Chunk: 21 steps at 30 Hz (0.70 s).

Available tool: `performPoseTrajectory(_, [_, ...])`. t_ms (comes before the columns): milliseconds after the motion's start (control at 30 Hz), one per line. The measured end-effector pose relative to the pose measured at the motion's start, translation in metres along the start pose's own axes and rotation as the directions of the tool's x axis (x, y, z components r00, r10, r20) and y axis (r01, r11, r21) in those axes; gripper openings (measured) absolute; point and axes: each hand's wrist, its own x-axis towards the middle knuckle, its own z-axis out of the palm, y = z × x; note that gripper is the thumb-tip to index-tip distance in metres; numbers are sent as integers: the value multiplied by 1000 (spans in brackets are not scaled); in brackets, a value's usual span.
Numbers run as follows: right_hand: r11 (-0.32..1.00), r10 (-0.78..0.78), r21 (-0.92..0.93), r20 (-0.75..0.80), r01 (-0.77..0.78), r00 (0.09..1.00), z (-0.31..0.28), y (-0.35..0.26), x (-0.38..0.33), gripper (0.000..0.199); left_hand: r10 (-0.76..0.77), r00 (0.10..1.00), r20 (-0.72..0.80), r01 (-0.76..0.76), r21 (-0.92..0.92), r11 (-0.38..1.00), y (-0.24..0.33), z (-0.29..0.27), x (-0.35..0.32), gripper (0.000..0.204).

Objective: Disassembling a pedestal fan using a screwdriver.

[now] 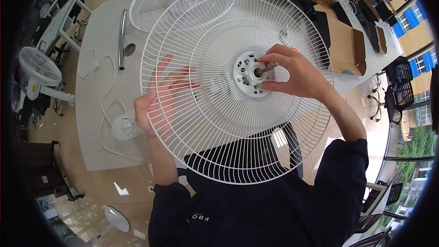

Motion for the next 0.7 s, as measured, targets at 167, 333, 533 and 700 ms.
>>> performPoseTrajectory(167, [995, -92, -39, -46, 91, 995, 3, 2, 0, 55, -19, 1000, -9, 19, -33, 999, 3, -20, -12, 91])
performPoseTrajectory(333, [987, -156, 59, 66, 152, 986, 1, 26, 10, 54, -39, 999, -16, 38, -45, 998, -12, -12, -11, 91])
performPoseTrajectory(533, [994, -94, 59, -49, 97, 994, 6, 8, 9, 54, -55, 998, -41, 53, -52, 997, -27, 2, -8, 92])
performPoseTrajectory(700, [1000, 19, 13, -55, -18, 998, 7, -3, 1, 52, -55, 996, -70, 51, -53, 997, -24, -3, -4, 93])
